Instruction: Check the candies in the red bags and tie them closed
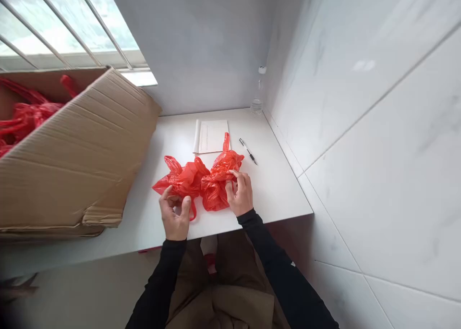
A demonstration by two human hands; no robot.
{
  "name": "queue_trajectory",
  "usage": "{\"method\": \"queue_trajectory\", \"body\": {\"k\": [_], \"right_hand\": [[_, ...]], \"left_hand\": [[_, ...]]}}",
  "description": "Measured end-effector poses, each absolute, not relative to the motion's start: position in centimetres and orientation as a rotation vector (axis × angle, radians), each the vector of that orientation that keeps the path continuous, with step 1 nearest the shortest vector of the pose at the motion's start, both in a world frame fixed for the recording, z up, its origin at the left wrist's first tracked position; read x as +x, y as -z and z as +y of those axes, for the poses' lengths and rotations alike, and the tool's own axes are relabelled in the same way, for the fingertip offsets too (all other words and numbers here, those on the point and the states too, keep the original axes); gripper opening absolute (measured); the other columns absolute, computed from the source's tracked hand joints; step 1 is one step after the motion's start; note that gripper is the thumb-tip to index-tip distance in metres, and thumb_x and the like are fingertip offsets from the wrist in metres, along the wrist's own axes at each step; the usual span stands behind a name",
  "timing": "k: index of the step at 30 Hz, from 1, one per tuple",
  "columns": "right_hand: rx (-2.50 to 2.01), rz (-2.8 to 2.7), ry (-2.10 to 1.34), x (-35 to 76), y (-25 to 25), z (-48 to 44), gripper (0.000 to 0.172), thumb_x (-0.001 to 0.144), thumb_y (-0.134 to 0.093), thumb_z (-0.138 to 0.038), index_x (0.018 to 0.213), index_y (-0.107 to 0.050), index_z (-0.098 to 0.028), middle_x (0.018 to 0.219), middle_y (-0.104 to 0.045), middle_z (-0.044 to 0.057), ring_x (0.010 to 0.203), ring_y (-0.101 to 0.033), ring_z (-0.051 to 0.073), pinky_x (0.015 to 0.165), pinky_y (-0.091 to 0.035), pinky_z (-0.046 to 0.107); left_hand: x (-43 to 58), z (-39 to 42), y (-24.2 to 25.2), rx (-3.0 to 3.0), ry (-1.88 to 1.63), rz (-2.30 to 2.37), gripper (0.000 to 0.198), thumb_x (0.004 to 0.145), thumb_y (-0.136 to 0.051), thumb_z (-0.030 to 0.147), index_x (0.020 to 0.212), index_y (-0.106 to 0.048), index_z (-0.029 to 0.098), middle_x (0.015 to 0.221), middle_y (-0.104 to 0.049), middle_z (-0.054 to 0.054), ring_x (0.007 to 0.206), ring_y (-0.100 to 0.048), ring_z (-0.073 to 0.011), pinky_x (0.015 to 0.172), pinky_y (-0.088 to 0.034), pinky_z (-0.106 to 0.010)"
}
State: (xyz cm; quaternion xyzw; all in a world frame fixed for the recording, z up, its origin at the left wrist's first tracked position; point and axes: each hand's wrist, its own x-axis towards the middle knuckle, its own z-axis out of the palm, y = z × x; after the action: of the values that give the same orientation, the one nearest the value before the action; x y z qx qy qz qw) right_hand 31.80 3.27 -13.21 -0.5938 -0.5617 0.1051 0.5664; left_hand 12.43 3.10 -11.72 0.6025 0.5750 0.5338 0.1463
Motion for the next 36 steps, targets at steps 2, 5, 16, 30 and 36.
{"method": "queue_trajectory", "body": {"k": [2,5,16,30,36], "right_hand": [[-1.392,-1.3,-0.231,32.0,13.4,3.3,0.035,0.089,-0.049,-0.02,0.123,-0.058,-0.02,0.106,-0.059,0.011,0.095,-0.057,0.025,0.083,-0.054,0.042],[-1.4,-1.3,-0.233,32.3,13.8,3.6,0.035,0.088,-0.05,-0.019,0.122,-0.059,-0.019,0.107,-0.059,0.011,0.096,-0.058,0.025,0.087,-0.054,0.043],[-1.333,-1.362,-0.322,32.0,13.3,3.2,0.035,0.089,-0.051,-0.019,0.122,-0.06,-0.02,0.107,-0.062,0.01,0.102,-0.061,0.025,0.096,-0.051,0.045],[-1.277,-1.396,-0.52,31.1,12.5,2.6,0.024,0.093,-0.051,-0.023,0.113,-0.065,-0.022,0.095,-0.068,0.005,0.075,-0.062,0.017,0.074,-0.057,0.031],[-1.211,-1.411,-0.705,31.4,11.2,-0.7,0.04,0.1,-0.046,-0.023,0.139,-0.053,-0.028,0.106,-0.074,0.003,0.07,-0.068,0.014,0.067,-0.06,0.028]], "left_hand": [[12.8,2.4,12.0,1.778,-1.514,1.632,0.059,0.088,-0.065,0.036,0.14,-0.044,0.017,0.087,-0.056,-0.001,0.079,-0.058,-0.017,0.081,-0.051,-0.036],[12.9,2.2,12.6,1.827,-1.508,1.627,0.068,0.088,-0.065,0.037,0.147,-0.036,0.017,0.102,-0.057,-0.006,0.091,-0.06,-0.0205,0.086,-0.052,-0.041],[16.6,1.8,11.9,2.095,-1.314,1.838,0.089,0.079,-0.073,0.046,0.155,-0.032,0.026,0.157,-0.029,-0.019,0.145,-0.029,-0.0405,0.114,-0.028,-0.061],[10.0,12.5,10.7,2.048,-1.217,2.146,0.057,0.085,-0.068,0.032,0.138,-0.054,0.018,0.155,-0.036,-0.019,0.144,-0.029,-0.0433,0.112,-0.025,-0.069],[13.1,7.4,8.5,2.294,-1.249,1.699,0.046,0.093,-0.058,0.028,0.139,-0.055,0.025,0.153,-0.045,-0.01,0.145,-0.034,-0.0314,0.119,-0.03,-0.051]]}}
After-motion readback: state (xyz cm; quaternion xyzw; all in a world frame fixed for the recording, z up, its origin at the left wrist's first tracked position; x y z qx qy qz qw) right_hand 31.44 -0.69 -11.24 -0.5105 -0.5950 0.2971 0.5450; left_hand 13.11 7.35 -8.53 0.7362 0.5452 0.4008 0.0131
